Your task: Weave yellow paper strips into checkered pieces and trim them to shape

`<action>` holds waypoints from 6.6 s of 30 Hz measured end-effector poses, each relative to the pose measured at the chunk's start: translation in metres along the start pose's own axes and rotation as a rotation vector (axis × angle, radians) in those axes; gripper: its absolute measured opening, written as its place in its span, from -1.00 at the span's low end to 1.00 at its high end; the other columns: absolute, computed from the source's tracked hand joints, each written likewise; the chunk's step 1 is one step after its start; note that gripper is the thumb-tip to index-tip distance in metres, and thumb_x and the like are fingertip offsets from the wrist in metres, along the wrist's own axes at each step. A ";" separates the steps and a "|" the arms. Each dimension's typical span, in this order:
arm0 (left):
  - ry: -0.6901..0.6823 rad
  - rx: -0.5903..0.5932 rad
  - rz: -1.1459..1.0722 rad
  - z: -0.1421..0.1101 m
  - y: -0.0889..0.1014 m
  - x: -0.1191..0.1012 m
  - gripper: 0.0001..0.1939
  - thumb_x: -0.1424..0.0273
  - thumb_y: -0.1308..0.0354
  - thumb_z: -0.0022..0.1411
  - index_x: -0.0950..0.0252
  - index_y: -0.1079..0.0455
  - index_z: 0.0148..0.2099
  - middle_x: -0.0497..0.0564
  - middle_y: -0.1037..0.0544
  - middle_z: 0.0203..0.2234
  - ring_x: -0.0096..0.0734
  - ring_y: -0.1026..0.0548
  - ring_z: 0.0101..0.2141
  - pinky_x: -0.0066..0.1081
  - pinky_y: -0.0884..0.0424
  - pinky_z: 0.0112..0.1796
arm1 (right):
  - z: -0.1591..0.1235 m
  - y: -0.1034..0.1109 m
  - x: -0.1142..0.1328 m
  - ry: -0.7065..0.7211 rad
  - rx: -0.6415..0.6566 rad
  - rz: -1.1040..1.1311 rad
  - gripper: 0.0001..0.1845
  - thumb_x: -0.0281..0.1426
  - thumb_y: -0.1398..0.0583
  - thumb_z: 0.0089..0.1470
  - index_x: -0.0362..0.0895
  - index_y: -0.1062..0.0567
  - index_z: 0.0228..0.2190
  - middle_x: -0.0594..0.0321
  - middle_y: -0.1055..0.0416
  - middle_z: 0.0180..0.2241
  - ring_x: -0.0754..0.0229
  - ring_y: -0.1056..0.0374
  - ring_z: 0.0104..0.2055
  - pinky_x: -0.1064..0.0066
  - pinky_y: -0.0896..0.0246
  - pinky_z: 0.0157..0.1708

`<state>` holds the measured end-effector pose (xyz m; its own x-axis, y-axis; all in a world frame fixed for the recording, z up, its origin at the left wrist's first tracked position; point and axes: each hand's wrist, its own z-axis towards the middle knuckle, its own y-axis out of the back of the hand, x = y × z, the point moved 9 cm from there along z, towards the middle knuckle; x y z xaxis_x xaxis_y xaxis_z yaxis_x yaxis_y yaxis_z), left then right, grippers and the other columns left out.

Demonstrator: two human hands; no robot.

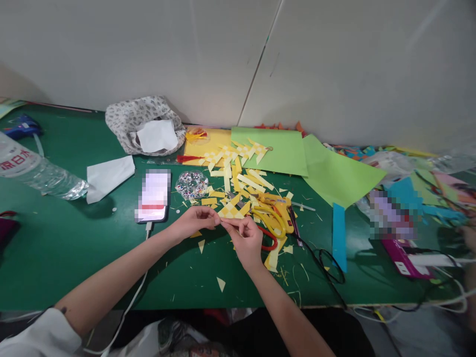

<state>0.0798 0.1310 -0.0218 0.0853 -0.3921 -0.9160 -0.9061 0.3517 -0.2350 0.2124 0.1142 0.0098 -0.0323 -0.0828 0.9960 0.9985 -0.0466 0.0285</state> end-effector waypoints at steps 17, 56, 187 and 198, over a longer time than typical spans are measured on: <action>0.006 0.022 -0.014 0.000 -0.003 -0.005 -0.87 0.33 -0.27 0.04 0.30 -0.50 -0.38 -0.06 -0.53 -0.54 -0.51 -0.46 -0.44 -0.45 -0.37 -0.26 | 0.003 0.003 0.004 -0.006 -0.027 0.097 -0.57 -0.39 -0.33 -0.13 -0.05 -0.12 -0.62 0.23 -0.56 -0.44 0.06 -0.50 -0.27 0.26 -0.39 -0.26; 0.025 0.068 0.010 0.000 -0.002 0.000 -0.86 0.31 -0.29 0.02 0.28 -0.56 -0.39 -0.02 -0.61 -0.51 -0.49 -0.51 -0.44 -0.47 -0.39 -0.26 | 0.003 0.002 0.013 0.092 -0.015 0.032 -0.59 -0.45 -0.31 -0.10 -0.05 -0.14 -0.64 0.23 -0.55 -0.43 0.10 -0.49 -0.27 0.28 -0.38 -0.29; -0.009 0.037 -0.219 0.003 0.002 0.002 -0.70 0.47 -0.35 -0.08 0.30 -0.29 -0.33 -0.06 -0.56 -0.48 -0.49 -0.51 -0.40 -0.40 -0.39 -0.25 | -0.005 0.001 0.035 0.465 0.038 -0.207 -0.63 -0.53 -0.24 -0.01 -0.04 -0.13 -0.57 0.25 -0.56 -0.38 0.15 -0.49 -0.26 0.26 -0.41 -0.30; -0.013 0.061 -0.200 0.003 0.000 0.002 -0.66 0.52 -0.32 -0.06 0.28 -0.21 -0.30 -0.09 -0.59 -0.54 -0.48 -0.53 -0.46 -0.38 -0.36 -0.26 | -0.014 -0.008 0.046 0.661 0.089 -0.384 -0.64 -0.58 -0.21 0.02 -0.02 -0.13 -0.53 0.25 -0.56 -0.37 0.21 -0.47 -0.26 0.30 -0.44 -0.33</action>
<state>0.0811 0.1331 -0.0243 0.2668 -0.4483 -0.8531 -0.8437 0.3192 -0.4316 0.2020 0.0971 0.0538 -0.3694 -0.6562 0.6580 0.9106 -0.1146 0.3970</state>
